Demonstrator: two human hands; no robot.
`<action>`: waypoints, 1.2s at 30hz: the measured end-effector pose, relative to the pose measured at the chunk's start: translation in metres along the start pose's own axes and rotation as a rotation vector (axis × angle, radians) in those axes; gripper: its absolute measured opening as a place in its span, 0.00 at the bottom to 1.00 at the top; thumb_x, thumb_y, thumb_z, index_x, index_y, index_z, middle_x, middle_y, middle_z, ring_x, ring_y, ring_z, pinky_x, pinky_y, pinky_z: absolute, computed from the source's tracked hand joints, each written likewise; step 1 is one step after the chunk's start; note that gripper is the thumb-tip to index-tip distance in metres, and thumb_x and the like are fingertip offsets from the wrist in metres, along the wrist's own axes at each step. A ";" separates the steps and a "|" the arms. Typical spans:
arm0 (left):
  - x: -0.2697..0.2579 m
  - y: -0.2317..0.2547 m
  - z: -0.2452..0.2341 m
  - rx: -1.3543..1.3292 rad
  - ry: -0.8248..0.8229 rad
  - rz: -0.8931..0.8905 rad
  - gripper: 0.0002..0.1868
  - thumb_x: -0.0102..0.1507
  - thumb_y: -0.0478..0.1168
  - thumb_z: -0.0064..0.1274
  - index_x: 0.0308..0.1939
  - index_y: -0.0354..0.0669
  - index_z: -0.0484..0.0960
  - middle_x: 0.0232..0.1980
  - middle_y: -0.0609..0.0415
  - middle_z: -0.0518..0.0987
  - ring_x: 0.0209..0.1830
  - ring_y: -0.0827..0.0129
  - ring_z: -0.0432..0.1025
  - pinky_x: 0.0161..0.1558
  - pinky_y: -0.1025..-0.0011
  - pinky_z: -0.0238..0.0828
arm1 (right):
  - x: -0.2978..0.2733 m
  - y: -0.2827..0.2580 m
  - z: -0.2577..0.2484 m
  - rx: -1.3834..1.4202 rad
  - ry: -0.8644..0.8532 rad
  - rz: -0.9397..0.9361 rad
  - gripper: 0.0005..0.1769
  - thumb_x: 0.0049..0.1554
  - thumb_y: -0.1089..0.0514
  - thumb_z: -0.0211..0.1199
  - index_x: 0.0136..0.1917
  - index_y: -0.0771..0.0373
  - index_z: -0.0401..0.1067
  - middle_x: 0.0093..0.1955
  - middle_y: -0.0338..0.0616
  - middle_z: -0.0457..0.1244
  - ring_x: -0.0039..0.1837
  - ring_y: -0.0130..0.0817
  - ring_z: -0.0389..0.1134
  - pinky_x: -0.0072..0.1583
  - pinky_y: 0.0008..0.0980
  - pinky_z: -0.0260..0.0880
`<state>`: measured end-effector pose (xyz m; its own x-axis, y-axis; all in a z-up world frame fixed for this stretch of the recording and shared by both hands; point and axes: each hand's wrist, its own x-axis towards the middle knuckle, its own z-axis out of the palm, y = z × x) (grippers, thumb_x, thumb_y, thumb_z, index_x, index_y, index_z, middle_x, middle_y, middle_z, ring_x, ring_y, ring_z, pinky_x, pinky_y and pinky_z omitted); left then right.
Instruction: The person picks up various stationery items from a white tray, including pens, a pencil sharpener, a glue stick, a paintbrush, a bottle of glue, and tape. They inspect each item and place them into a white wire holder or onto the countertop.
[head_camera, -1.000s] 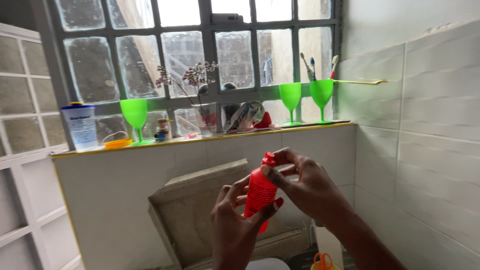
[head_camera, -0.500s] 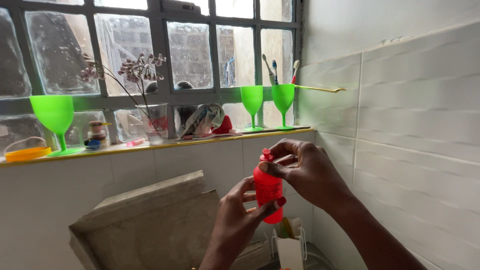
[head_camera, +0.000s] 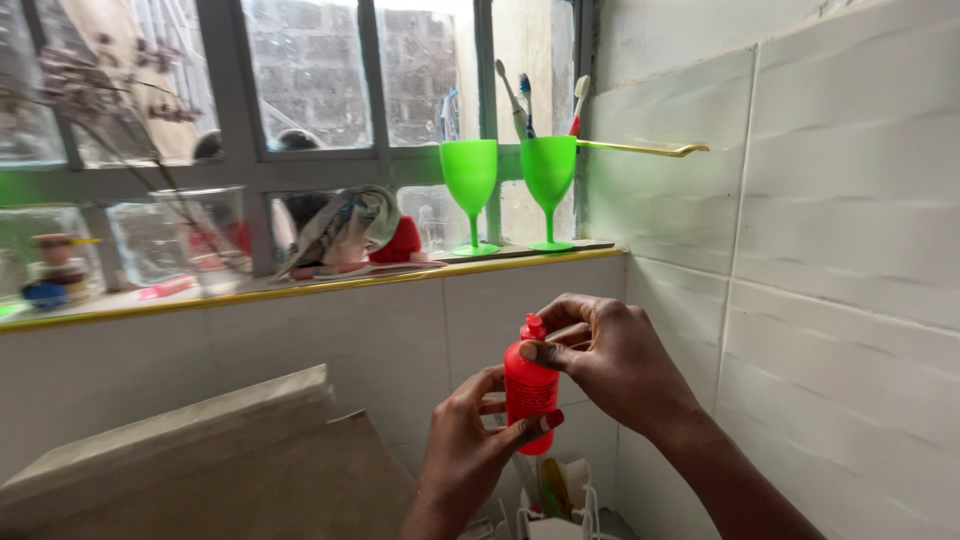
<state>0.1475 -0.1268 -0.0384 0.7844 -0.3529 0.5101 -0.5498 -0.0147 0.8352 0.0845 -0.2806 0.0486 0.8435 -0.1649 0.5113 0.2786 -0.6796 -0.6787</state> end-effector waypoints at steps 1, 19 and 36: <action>0.009 -0.008 0.007 -0.009 -0.008 -0.014 0.32 0.51 0.45 0.70 0.58 0.41 0.81 0.53 0.51 0.85 0.54 0.64 0.82 0.49 0.65 0.87 | 0.006 0.010 0.000 -0.024 0.006 0.022 0.21 0.50 0.47 0.73 0.52 0.61 0.80 0.47 0.42 0.76 0.54 0.32 0.80 0.54 0.35 0.81; 0.044 -0.198 0.082 0.279 -0.219 -0.181 0.23 0.59 0.32 0.59 0.58 0.38 0.76 0.56 0.47 0.80 0.58 0.54 0.76 0.53 0.59 0.77 | 0.052 0.212 0.084 -0.142 -0.031 0.274 0.23 0.49 0.47 0.74 0.53 0.62 0.79 0.49 0.46 0.74 0.53 0.37 0.78 0.56 0.37 0.78; 0.026 -0.266 0.094 0.782 -0.459 -0.068 0.23 0.66 0.53 0.54 0.53 0.36 0.81 0.51 0.46 0.80 0.65 0.51 0.59 0.65 0.50 0.55 | 0.039 0.306 0.138 -0.372 -0.465 0.422 0.19 0.49 0.55 0.75 0.55 0.59 0.80 0.48 0.44 0.74 0.49 0.33 0.77 0.56 0.32 0.78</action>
<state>0.2868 -0.2203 -0.2663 0.7225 -0.6638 0.1930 -0.6762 -0.6205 0.3971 0.2655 -0.3962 -0.2117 0.9754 -0.2022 -0.0875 -0.2185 -0.8365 -0.5025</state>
